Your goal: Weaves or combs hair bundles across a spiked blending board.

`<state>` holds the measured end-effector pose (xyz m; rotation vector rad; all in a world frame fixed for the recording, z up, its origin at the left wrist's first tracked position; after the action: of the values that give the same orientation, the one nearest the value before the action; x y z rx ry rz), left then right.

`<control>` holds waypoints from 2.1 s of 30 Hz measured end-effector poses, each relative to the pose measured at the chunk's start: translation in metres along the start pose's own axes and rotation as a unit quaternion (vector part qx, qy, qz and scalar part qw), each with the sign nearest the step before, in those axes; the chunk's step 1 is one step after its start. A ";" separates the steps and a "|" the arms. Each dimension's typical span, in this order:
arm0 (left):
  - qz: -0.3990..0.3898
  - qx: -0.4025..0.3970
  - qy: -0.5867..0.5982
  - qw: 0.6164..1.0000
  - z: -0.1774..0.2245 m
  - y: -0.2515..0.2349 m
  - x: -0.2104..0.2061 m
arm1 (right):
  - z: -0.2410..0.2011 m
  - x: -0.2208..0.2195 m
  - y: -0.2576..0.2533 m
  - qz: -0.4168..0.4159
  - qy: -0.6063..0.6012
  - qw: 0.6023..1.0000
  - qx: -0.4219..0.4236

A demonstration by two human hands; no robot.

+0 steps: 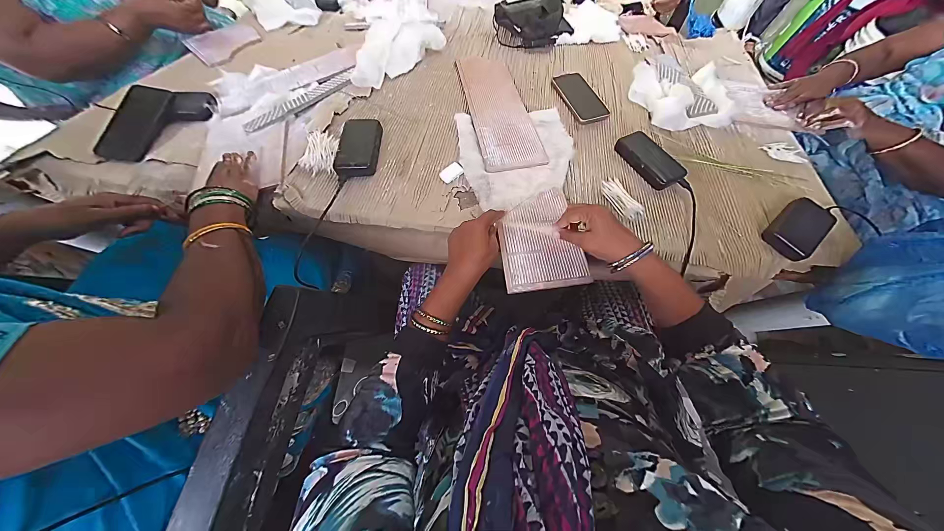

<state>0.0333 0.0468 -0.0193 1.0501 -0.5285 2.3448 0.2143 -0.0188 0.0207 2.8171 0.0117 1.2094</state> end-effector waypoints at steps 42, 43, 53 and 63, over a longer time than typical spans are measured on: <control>0.081 -0.175 -0.124 0.973 0.048 0.088 0.002 | -0.025 -0.030 0.095 -0.095 0.228 0.969 0.022; 0.104 -0.174 -0.128 0.971 0.046 0.089 0.003 | -0.029 -0.022 0.089 -0.011 0.193 0.980 0.054; 0.122 -0.129 -0.165 0.970 0.027 0.065 0.003 | -0.012 -0.070 0.016 -0.063 0.293 0.953 -0.053; 0.162 -0.171 -0.175 0.956 0.036 0.086 0.003 | -0.039 -0.026 0.060 0.118 0.215 0.967 0.071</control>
<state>0.0006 -0.0396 -0.0064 1.2888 -1.2769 2.2180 0.1663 -0.0765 0.0329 2.6632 -0.2273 1.9237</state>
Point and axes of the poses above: each hand's wrist, its own y-axis away from the middle knuckle, its own x-axis out of the back of the hand, z = x × y, the point moved 8 cm from there along -y, towards the middle knuckle, and after that the axes turned 12 degrees about -x, right-handed, at the moved point
